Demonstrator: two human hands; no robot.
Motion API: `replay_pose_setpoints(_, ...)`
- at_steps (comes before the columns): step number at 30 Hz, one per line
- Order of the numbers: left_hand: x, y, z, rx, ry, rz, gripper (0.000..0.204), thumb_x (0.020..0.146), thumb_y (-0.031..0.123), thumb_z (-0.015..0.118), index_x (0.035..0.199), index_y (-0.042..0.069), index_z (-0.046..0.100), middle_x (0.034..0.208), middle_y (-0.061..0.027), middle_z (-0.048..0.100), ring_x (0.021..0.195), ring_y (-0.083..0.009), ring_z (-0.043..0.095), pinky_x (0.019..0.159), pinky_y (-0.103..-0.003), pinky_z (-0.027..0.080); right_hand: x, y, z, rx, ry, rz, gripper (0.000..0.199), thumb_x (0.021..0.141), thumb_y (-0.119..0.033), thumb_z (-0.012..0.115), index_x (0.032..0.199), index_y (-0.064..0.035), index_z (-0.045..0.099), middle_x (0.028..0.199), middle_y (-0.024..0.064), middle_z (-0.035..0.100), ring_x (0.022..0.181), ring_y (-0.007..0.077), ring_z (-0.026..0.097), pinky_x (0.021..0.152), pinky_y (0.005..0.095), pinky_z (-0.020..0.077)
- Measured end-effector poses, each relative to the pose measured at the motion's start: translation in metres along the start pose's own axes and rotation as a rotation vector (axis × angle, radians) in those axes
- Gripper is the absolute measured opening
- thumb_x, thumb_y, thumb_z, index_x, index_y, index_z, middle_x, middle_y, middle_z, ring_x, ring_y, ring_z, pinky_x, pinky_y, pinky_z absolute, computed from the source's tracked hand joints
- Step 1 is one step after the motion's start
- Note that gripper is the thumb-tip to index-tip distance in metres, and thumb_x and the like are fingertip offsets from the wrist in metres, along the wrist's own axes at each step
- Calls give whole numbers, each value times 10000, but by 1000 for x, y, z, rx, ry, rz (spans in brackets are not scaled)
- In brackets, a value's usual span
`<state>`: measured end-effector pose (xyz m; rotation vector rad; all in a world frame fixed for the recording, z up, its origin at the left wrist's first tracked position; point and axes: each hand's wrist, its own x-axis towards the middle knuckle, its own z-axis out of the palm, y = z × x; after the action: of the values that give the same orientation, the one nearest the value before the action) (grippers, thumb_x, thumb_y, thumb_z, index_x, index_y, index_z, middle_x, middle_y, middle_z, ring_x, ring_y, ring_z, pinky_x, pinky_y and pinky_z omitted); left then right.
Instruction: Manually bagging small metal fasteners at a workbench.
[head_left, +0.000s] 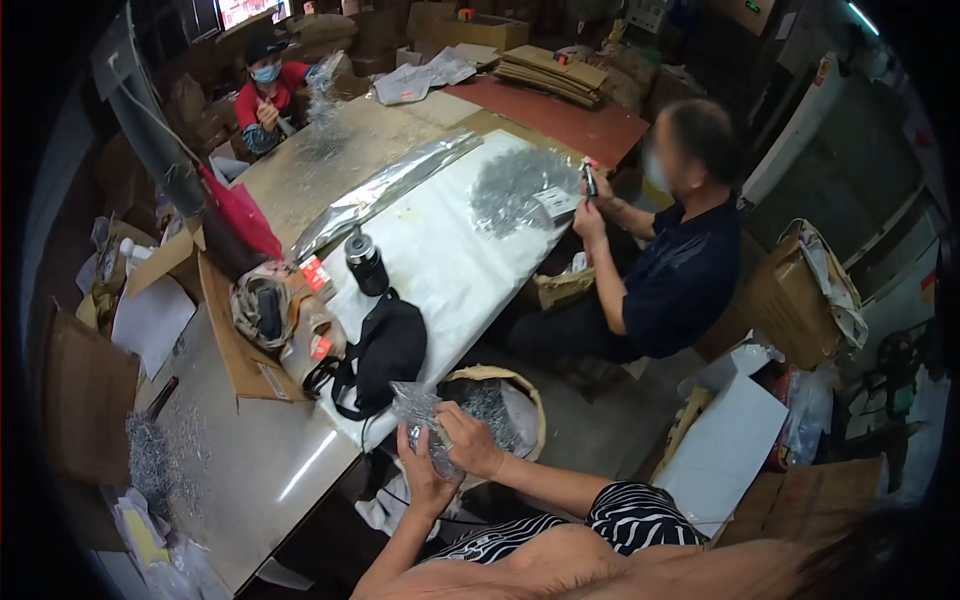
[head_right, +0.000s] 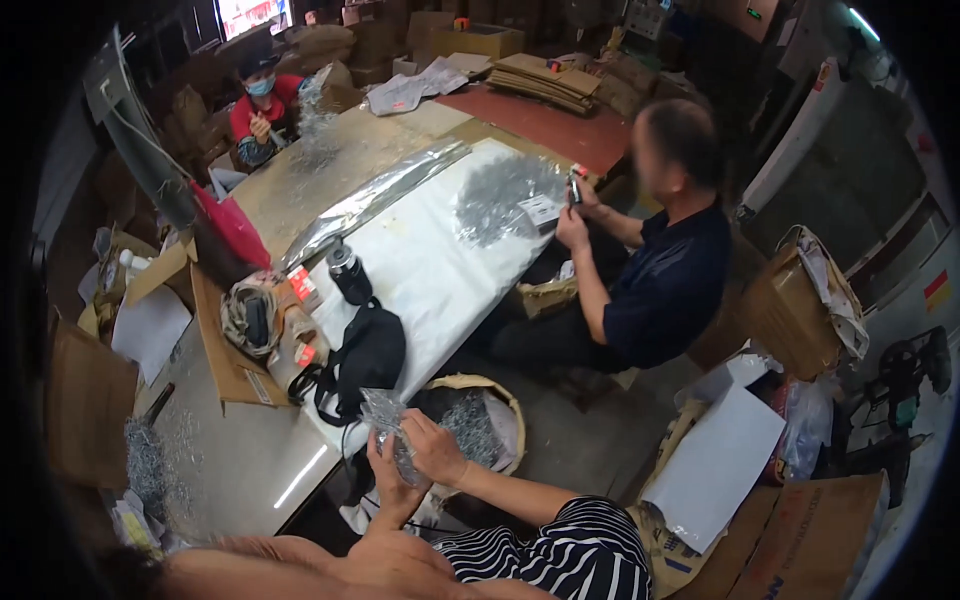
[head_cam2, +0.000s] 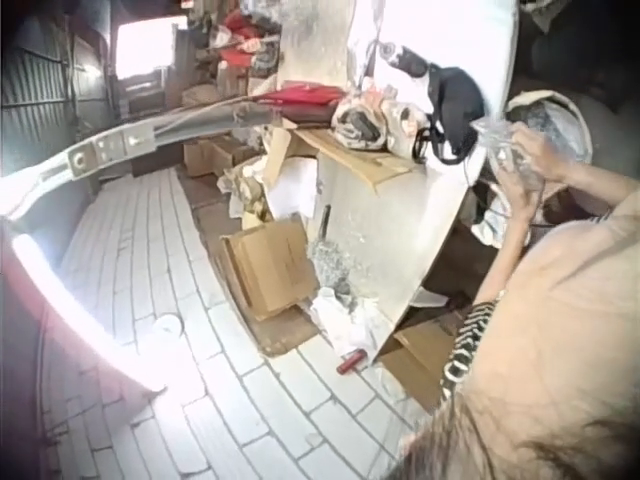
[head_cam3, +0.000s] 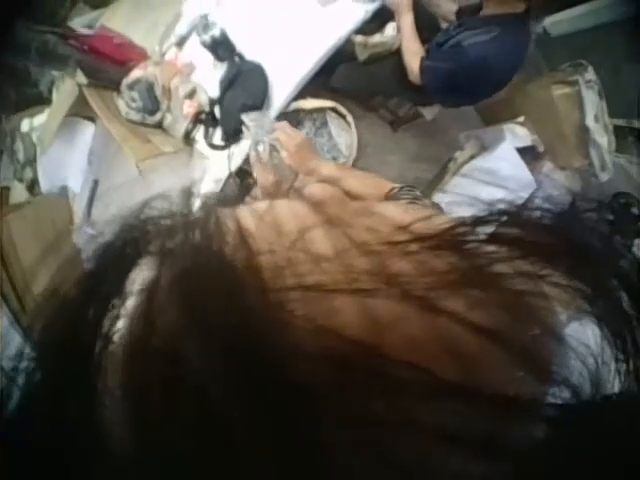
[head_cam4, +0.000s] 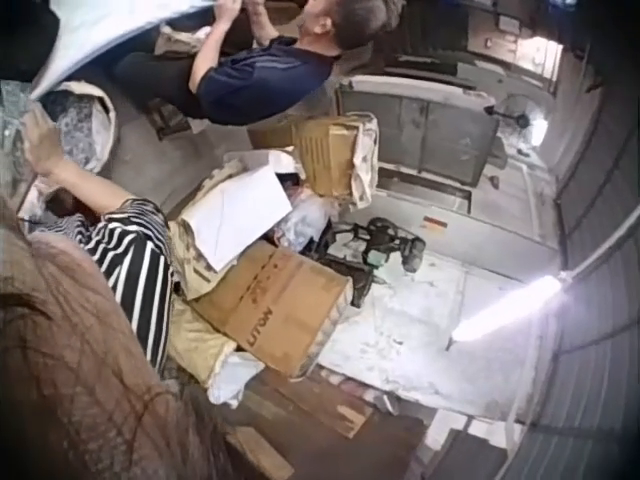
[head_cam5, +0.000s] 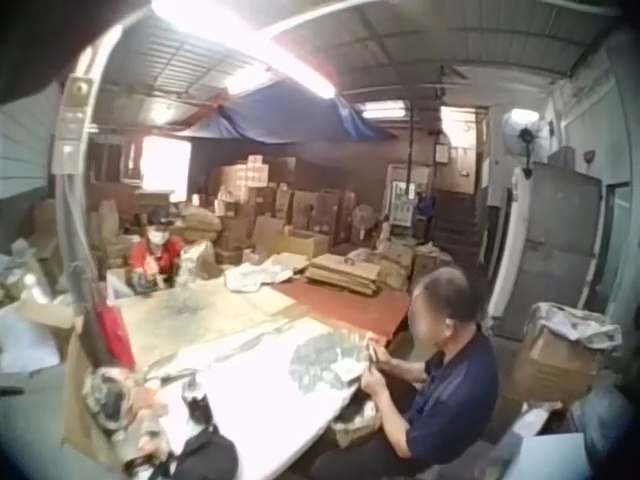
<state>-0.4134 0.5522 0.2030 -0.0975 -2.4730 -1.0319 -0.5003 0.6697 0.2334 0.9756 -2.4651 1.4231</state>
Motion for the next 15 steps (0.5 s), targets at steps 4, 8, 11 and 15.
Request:
replay_pose_setpoints(4, 21, 42, 46, -112, -49, -18, 958, 614, 173, 821, 1418, 58, 312, 1437, -335, 228, 1314, -499, 294, 1084, -526, 274, -8, 23, -62, -41, -15, 72, 258, 745, -2, 531, 1003, 8, 523, 1115, 166, 561, 929, 379, 615, 696, 432, 537)
replay_pose_setpoints(8, 8, 48, 63, -145, -65, -56, 952, 630, 164, 806, 1426, 45, 299, 1446, -335, 218, 1311, -514, 290, 1091, -519, 268, -25, 39, -67, -88, 46, 1, 235, 750, -7, 530, 985, 1, 524, 1086, 154, 569, 912, 374, 616, 684, 432, 531)
replay_pose_setpoints(11, 12, 62, 77, -194, -137, -16, 943, 634, 162, 802, 1421, 31, 299, 1444, -337, 221, 1310, -513, 294, 1091, -520, 270, -42, 39, -87, -147, 26, 134, 278, 705, 19, 540, 984, 24, 531, 1116, 190, 555, 932, 400, 596, 729, 430, 520)
replay_pose_setpoints(15, -4, 68, 88, -190, -107, 9, 957, 613, 173, 827, 1399, -4, 311, 1455, -298, 236, 1328, -466, 300, 1099, -482, 272, -63, 43, -88, -162, 90, 81, 277, 700, 39, 526, 976, 26, 524, 1105, 189, 555, 929, 402, 592, 733, 435, 514)
